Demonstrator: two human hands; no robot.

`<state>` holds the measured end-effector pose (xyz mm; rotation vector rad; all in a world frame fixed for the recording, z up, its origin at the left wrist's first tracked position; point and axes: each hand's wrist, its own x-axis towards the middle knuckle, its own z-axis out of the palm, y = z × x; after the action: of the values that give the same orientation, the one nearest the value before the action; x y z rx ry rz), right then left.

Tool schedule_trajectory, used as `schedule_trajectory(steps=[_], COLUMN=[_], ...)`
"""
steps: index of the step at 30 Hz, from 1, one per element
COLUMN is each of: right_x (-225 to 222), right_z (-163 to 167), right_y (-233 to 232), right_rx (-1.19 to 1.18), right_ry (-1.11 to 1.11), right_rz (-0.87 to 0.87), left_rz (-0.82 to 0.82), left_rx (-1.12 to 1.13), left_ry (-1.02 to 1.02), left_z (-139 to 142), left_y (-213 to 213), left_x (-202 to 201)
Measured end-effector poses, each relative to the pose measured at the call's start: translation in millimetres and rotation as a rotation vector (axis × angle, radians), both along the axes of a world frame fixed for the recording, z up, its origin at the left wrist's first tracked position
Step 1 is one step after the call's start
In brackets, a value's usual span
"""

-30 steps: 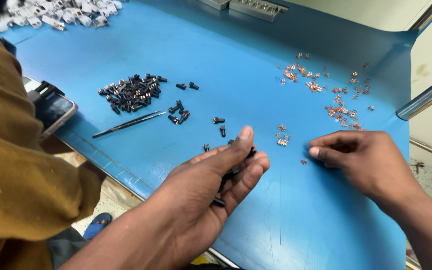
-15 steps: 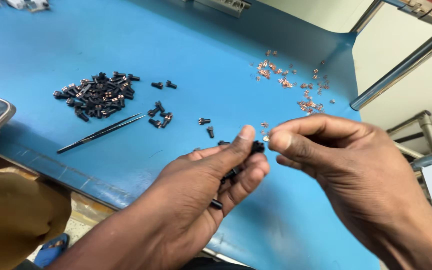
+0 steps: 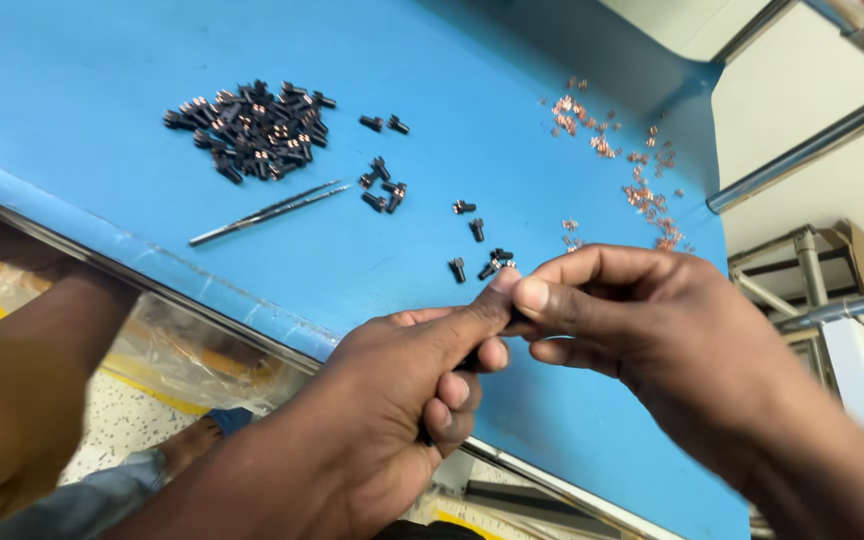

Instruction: The person repeatedly picks small black plastic components and copper-colored metal pieces from a blue work surface and joins them by hand. The person places the assembled units back on the table in a growing pile. A coworker is visible working with white plastic parts in the background.

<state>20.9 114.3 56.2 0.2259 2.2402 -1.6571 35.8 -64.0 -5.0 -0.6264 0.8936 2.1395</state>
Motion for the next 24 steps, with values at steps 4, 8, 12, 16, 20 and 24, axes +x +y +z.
schedule_trajectory(steps=[4, 8, 12, 16, 20, 24], right_x=[26, 13, -12, -10, 33, 63], right_z=[-7, -21, -46, -37, -13, -10], right_y=[-17, 3, 24, 41, 60, 79], right_rx=[0.43, 0.32, 0.358, 0.263, 0.063, 0.25], right_ry=[0.445, 0.128, 0.112, 0.256, 0.366, 0.367], right_rz=[0.036, -0.051, -0.248, -0.058, 0.128, 0.352], left_rz=[0.119, 0.119, 0.354, 0.666, 0.707, 0.781], left_rx=[-0.003, -0.044, 0.295, 0.139, 0.177, 0.237], left_ry=[-0.041, -0.047, 0.009, -0.1, 0.073, 0.082], left_z=[0, -11, -10, 14, 35, 39], left_y=[2, 14, 33, 57, 88, 122], left_x=[-5, 2, 3, 8, 25, 37])
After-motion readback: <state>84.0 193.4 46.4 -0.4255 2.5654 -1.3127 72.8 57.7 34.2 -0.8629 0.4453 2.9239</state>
